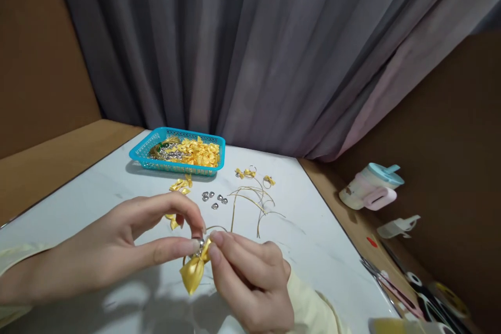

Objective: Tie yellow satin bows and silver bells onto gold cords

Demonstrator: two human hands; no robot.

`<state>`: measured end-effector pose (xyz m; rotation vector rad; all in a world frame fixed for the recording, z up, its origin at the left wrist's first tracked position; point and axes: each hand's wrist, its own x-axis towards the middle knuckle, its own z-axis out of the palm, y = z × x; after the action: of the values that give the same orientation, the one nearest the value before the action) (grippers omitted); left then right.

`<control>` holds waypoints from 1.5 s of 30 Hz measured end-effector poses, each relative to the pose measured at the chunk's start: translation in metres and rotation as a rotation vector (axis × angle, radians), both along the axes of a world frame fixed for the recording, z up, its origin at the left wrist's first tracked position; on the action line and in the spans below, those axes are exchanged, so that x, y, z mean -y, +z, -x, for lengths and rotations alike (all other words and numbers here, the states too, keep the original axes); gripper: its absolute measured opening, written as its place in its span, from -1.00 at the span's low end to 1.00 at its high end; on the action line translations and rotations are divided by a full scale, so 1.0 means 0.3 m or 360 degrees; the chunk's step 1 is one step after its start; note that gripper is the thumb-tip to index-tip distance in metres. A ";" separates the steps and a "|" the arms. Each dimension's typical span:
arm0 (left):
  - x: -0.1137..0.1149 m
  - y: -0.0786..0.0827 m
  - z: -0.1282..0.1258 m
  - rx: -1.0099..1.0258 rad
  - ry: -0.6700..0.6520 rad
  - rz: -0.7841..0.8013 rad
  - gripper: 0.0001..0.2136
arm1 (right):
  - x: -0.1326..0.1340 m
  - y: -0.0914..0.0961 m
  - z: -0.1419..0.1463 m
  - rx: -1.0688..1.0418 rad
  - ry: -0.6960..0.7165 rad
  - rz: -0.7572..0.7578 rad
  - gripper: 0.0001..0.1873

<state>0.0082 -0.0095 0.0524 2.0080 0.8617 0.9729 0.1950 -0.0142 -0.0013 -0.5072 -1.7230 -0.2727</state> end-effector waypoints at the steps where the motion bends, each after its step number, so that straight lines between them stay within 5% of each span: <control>1: -0.002 -0.001 0.001 0.0006 -0.0007 -0.0008 -0.95 | 0.004 0.007 -0.008 0.0047 -0.0002 -0.0002 -0.57; 5: -0.011 -0.009 0.005 0.0002 0.0082 -0.0149 -0.94 | 0.008 0.037 -0.072 0.0626 0.0109 0.0168 -0.39; 10: -0.005 -0.030 0.003 -0.0201 0.0297 -0.1090 -0.69 | -0.030 0.031 -0.076 0.0495 0.0063 0.0117 -0.44; 14: -0.001 -0.056 -0.009 -0.0396 0.0413 -0.1351 -0.80 | -0.049 0.048 -0.032 0.0433 0.0236 0.0164 -0.48; 23: -0.047 -0.069 -0.022 -0.0268 0.0330 -0.0928 -0.93 | -0.049 0.128 -0.022 0.0350 0.0320 0.0847 -0.67; 28: -0.057 -0.068 -0.031 -0.0405 0.0274 -0.0674 -0.85 | -0.060 0.133 -0.036 0.0330 0.0354 0.0987 -0.70; 35: -0.066 -0.084 -0.043 -0.0529 0.0118 -0.0695 -0.78 | -0.068 0.125 -0.036 0.0344 0.0388 0.1095 -0.71; 40: -0.086 -0.104 -0.045 -0.0527 0.0226 -0.0613 -0.76 | -0.080 0.139 -0.058 0.0525 0.0403 0.1451 -0.77; 45: -0.099 -0.124 -0.048 -0.0473 0.0238 -0.0849 -0.77 | -0.100 0.161 -0.083 0.0582 0.0520 0.1721 -0.84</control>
<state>0.0225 0.0201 0.0153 2.6226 0.9968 1.0876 0.2198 0.0158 0.0470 -0.9629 -2.1909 0.9075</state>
